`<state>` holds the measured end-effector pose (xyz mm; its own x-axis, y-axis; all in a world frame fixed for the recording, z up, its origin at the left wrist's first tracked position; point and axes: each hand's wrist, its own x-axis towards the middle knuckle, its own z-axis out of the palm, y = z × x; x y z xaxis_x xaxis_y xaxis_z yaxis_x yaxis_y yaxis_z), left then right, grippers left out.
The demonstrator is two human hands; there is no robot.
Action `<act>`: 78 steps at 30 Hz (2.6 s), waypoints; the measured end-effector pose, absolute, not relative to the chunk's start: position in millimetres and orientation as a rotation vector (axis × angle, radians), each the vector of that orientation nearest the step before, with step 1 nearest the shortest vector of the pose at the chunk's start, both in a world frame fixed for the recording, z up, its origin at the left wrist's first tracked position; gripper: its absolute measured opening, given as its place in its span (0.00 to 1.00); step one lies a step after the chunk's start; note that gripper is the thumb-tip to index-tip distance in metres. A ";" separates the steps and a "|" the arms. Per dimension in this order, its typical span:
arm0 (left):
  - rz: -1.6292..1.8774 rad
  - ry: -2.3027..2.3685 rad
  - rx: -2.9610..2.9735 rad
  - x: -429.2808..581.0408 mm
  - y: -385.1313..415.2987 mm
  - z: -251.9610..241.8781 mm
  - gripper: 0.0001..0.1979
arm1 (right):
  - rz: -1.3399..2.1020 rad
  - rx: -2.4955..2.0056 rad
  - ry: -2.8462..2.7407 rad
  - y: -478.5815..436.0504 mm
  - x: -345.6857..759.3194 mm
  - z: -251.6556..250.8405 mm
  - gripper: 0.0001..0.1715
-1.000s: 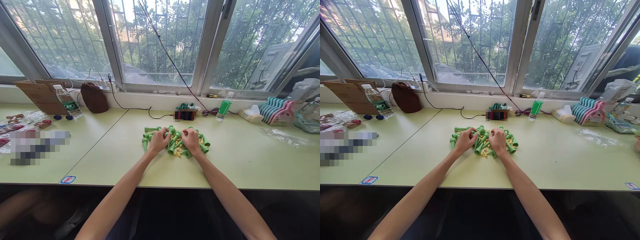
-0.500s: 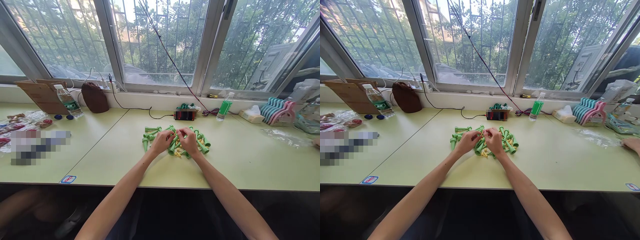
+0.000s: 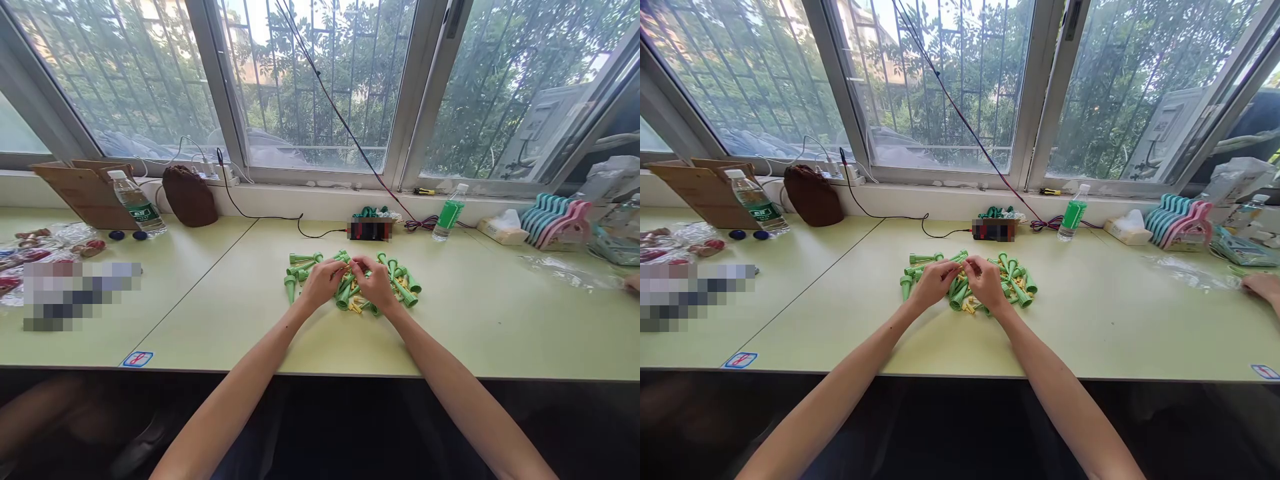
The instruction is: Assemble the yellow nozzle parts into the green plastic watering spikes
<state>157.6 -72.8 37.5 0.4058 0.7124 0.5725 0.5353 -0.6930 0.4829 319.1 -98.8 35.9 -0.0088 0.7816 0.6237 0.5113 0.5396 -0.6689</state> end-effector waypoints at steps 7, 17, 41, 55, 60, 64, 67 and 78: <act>1.147 1.170 2.457 157.9 -73.4 38.8 0.13 | 0.288 -1.116 -1.636 -97.7 319.3 35.9 0.19; 1.211 1.375 2.351 156.3 -72.1 37.9 0.12 | 0.265 -1.145 -1.602 -98.0 319.8 36.5 0.19; 0.978 1.466 2.337 156.6 -74.9 39.3 0.18 | 0.299 -1.163 -1.577 -97.5 320.4 36.8 0.17; 1.419 1.332 2.007 155.6 -73.1 45.9 0.20 | 0.292 -1.099 -1.513 -95.9 320.8 34.8 0.14; 1.406 1.291 2.007 156.4 -73.9 45.2 0.20 | 0.297 -1.079 -1.523 -95.7 320.9 34.5 0.14; 1.396 1.252 2.011 156.8 -73.9 44.2 0.20 | 0.320 -1.073 -1.534 -95.9 321.0 34.8 0.14; 1.393 1.240 2.014 156.6 -74.0 43.8 0.20 | 0.334 -1.057 -1.540 -96.3 320.4 35.2 0.14; 1.360 1.247 2.050 158.7 -75.7 45.5 0.18 | 0.384 -1.017 -1.523 -94.0 319.5 33.3 0.14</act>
